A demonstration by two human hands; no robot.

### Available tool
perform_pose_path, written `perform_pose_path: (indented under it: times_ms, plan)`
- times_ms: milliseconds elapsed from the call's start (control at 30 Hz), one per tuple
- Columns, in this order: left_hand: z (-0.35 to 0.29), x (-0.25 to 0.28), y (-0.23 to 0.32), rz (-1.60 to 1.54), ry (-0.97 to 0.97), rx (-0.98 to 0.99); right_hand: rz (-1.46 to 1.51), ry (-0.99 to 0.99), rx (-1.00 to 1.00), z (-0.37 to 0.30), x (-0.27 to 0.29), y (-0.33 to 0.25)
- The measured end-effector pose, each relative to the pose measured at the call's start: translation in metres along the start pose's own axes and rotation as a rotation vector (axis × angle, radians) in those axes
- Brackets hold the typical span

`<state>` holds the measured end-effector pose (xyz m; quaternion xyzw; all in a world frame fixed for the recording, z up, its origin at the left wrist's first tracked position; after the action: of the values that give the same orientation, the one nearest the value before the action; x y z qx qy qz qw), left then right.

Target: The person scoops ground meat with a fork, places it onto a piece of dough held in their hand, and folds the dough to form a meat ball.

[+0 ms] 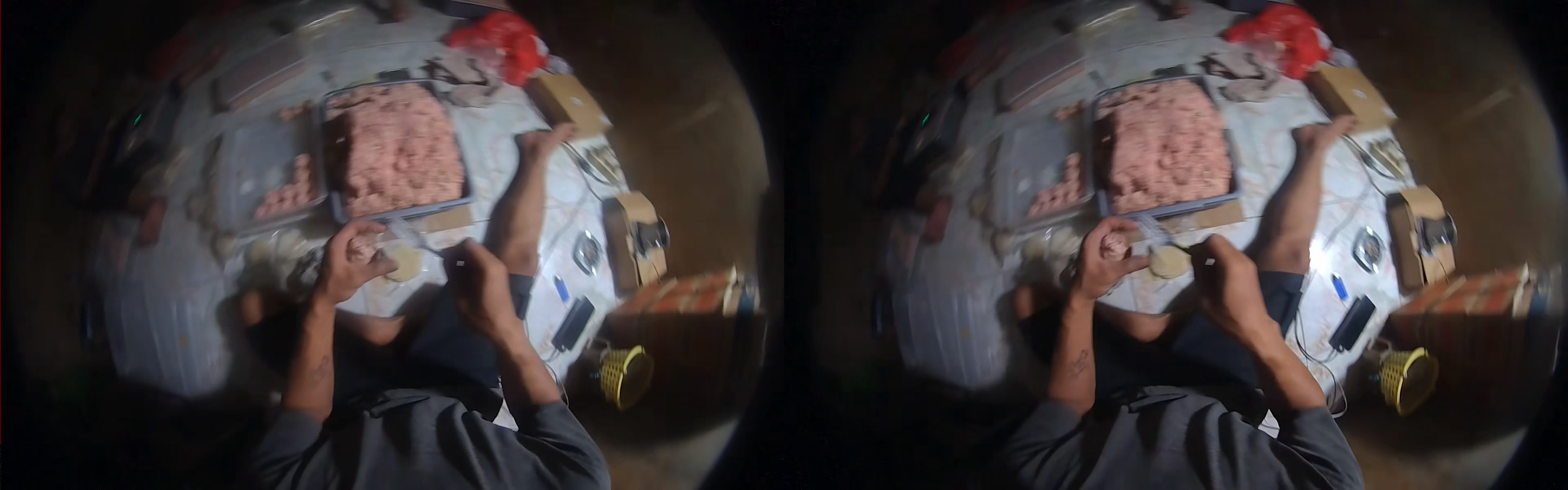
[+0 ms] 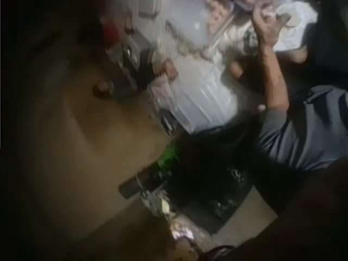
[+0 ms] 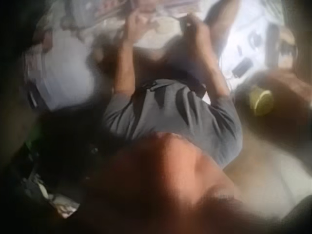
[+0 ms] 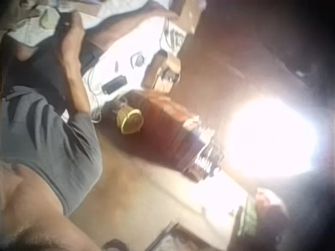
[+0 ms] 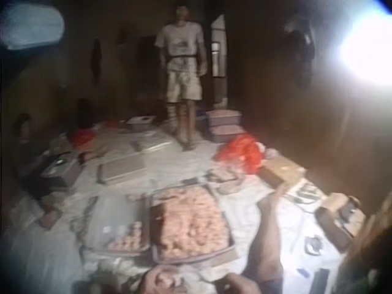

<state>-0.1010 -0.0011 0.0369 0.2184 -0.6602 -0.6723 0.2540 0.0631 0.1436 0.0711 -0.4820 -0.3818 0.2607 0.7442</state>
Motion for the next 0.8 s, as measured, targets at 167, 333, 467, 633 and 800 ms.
perform_pose_path:
  times_ms: [167, 333, 467, 633, 800]
  plan:
    - [-0.030, 0.018, -0.059, 0.012, 0.142, -0.011, -0.209, -0.220, 0.029, -0.006, -0.031, -0.019]
    - [-0.028, 0.003, -0.039, 0.303, 0.206, 0.031, -0.305, -0.285, 0.180, -0.013, -0.052, -0.020]
    - [-0.041, 0.014, -0.033, 0.292, 0.191, -0.055, -0.147, -0.197, 0.050, -0.012, -0.038, -0.021]
    - [-0.031, 0.010, -0.040, 0.513, 0.164, -0.190, -0.230, -0.340, 0.154, -0.003, -0.062, -0.021]
    - [-0.042, 0.054, -0.054, 0.049, 0.157, -0.002, -0.019, -0.115, -0.064, 0.001, -0.025, 0.018]
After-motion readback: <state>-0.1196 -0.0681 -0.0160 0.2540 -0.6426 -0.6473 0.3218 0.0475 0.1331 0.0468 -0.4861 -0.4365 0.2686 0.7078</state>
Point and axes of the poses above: each hand's wrist, its own z-axis towards the middle knuckle, its own x-axis out of the back of the hand, y = z × x, the point moved 8 cm from there along z, towards the middle knuckle, and after that the axes turned 4 degrees about x, right-handed, at the moved point
